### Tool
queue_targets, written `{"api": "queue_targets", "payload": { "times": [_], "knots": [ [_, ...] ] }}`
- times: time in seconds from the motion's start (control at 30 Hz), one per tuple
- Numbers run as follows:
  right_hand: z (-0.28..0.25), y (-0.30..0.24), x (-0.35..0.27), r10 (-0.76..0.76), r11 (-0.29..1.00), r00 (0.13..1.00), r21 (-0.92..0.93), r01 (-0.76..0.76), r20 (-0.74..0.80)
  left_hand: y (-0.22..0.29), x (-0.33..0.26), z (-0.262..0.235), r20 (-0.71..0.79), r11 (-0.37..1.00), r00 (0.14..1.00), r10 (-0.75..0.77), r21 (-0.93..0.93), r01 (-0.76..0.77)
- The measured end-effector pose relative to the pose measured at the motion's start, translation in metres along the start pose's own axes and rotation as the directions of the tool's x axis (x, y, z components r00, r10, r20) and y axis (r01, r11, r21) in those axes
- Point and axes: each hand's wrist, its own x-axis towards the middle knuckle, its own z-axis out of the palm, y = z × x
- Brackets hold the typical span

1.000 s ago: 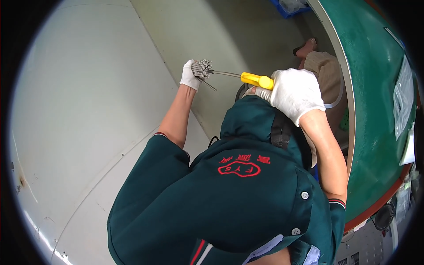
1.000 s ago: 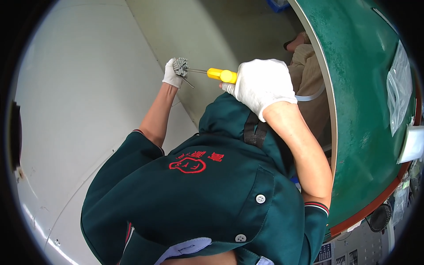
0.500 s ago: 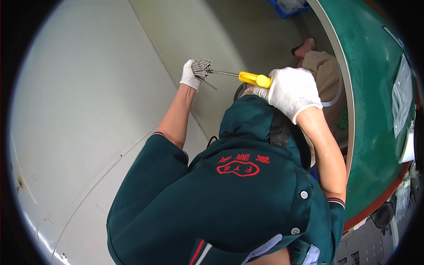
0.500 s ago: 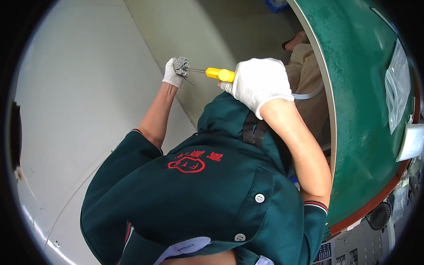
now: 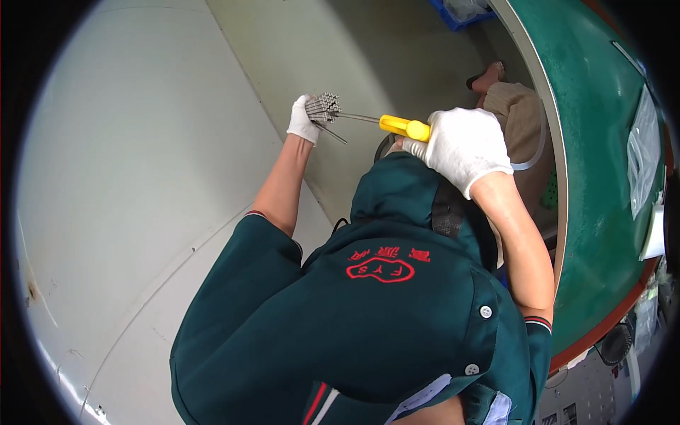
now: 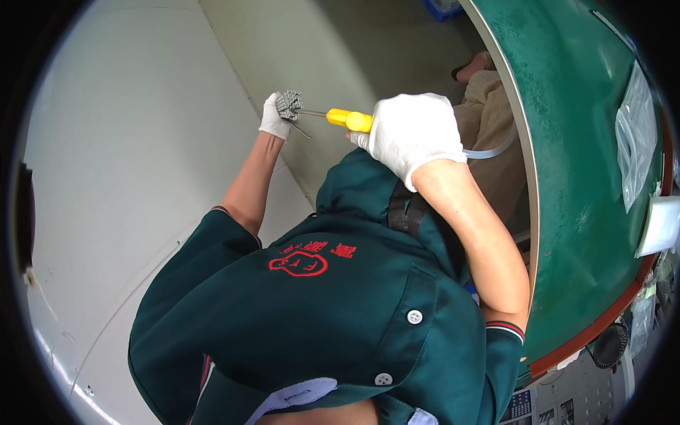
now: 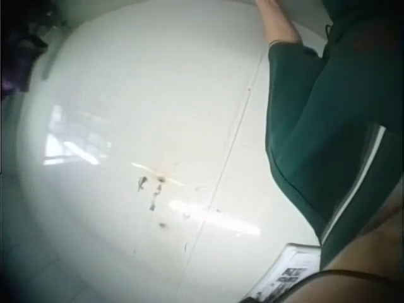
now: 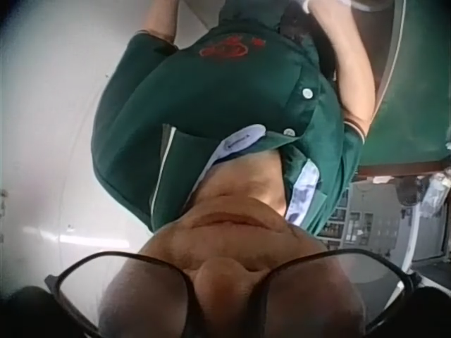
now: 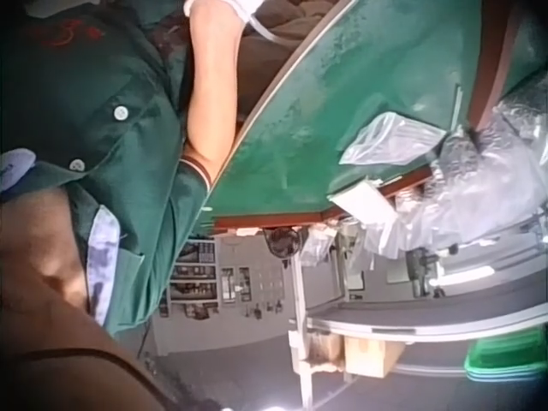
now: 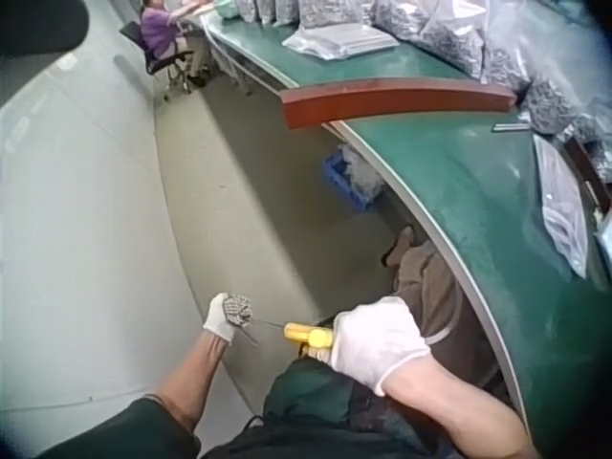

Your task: Using a compressed air gun to clean a bundle of metal rods and then placing them into a plastic bag.

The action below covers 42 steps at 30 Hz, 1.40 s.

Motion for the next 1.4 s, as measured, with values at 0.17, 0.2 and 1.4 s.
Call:
{"api": "queue_targets", "payload": {
  "times": [0.17, 0.2, 1.4],
  "knots": [
    [0.003, 0.003, -0.005, -0.002, 1.0, 1.0, -0.002, 0.002, -0.007, -0.004, 0.001, -0.009, -0.007, 0.996, 1.0, -0.002, -0.089, 0.001],
    [0.003, 0.004, -0.005, 0.014, 1.0, 1.0, 0.001, -0.014, 0.003, -0.002, 0.001, -0.01, -0.006, 0.995, 1.0, 0.018, -0.102, -0.019],
    [-0.122, 0.013, 0.116, 0.379, 0.919, 0.078, 0.385, 0.085, -0.922, -0.02, -0.052, 0.115, 0.44, 0.927, 0.887, -0.139, -0.257, 0.272]
  ]
}}
